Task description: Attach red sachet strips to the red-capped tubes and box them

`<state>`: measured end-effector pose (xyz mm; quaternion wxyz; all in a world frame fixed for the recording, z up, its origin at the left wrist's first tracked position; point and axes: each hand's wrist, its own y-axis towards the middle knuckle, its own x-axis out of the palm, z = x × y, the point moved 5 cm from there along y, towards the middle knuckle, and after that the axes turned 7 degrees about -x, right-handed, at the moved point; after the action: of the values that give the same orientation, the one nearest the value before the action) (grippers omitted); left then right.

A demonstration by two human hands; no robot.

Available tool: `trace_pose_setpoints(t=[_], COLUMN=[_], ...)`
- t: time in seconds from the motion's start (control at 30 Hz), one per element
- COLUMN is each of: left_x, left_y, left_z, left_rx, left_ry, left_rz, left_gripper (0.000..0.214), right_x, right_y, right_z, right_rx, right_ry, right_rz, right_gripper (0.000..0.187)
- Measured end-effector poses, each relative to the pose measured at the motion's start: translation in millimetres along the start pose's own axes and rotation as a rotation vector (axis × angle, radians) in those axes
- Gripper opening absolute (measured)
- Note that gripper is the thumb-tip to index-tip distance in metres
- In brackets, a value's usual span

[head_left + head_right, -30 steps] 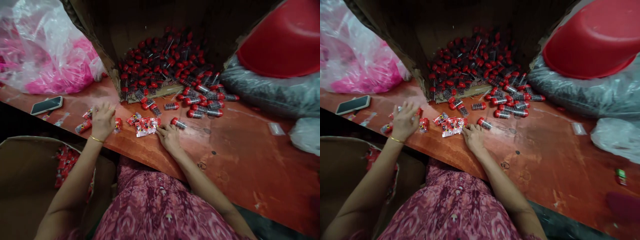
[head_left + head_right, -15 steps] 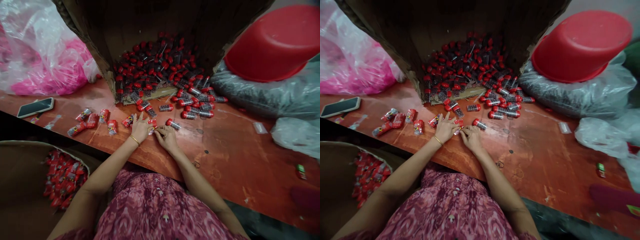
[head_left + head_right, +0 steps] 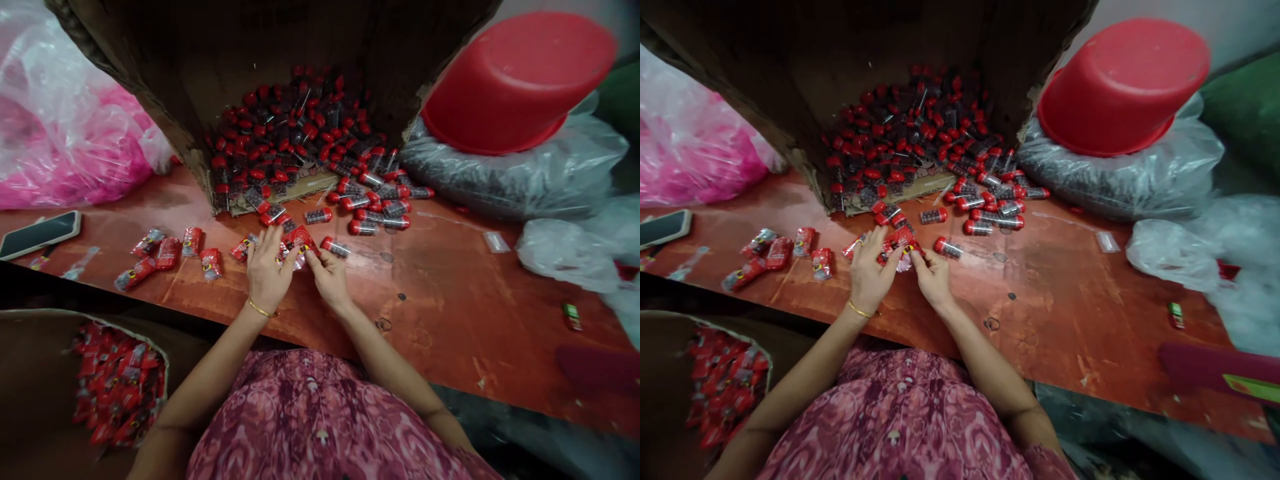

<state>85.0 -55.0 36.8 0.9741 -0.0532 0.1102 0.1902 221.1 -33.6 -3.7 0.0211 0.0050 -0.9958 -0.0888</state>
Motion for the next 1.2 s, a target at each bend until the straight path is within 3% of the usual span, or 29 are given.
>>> trace_pose_setpoints(t=[0.13, 0.2, 0.37, 0.53, 0.63, 0.7, 0.8, 0.87, 0.93, 1.07, 1.2], left_x=[12.7, 20.8, 25.5, 32.5, 33.1, 31.0, 25.6, 22.7, 21.9, 24.4, 25.9], left_y=[-14, -22, -27, -29, -26, -22, -17, -15, -15, -19, -20], left_z=[-24, -31, -35, -38, -39, -40, -39, -37, -35, -34, -34], left_rx=[-0.397, -0.499, -0.577, -0.736, -0.748, -0.749, -0.758, -0.758, -0.758, -0.747, -0.687], left_ry=[-0.220, -0.316, -0.542, -0.645, -0.656, -0.671, -0.695, -0.703, -0.703, -0.696, -0.634], left_rz=[-0.192, -0.248, -0.128, -0.268, -0.264, -0.224, -0.177, -0.174, -0.194, -0.237, -0.245], left_gripper=[0.027, 0.028, 0.023, 0.027, 0.028, 0.029, 0.029, 0.029, 0.030, 0.033, 0.036], right_x=[-9, -7, 2, -8, -14, -23, -44, -60, -71, -79, -72], right_y=[-7, -12, -19, -10, -5, 0, 9, 16, 20, 6, -22], right_z=[-4, -6, 1, 1, -4, -9, -9, 1, 12, 6, -18], right_rx=[-0.044, -0.083, -0.041, -0.102, -0.153, -0.220, -0.345, -0.337, -0.297, -0.258, -0.007], right_ry=[-0.118, -0.147, -0.108, -0.280, -0.413, -0.533, -0.888, -1.113, -1.197, -0.914, -0.396], right_rz=[0.077, 0.049, -0.066, -0.143, -0.229, -0.255, -0.245, -0.268, -0.296, -0.207, -0.201], right_gripper=[0.035, 0.033, 0.028, 0.034, 0.037, 0.037, 0.037, 0.043, 0.039, 0.034, 0.035])
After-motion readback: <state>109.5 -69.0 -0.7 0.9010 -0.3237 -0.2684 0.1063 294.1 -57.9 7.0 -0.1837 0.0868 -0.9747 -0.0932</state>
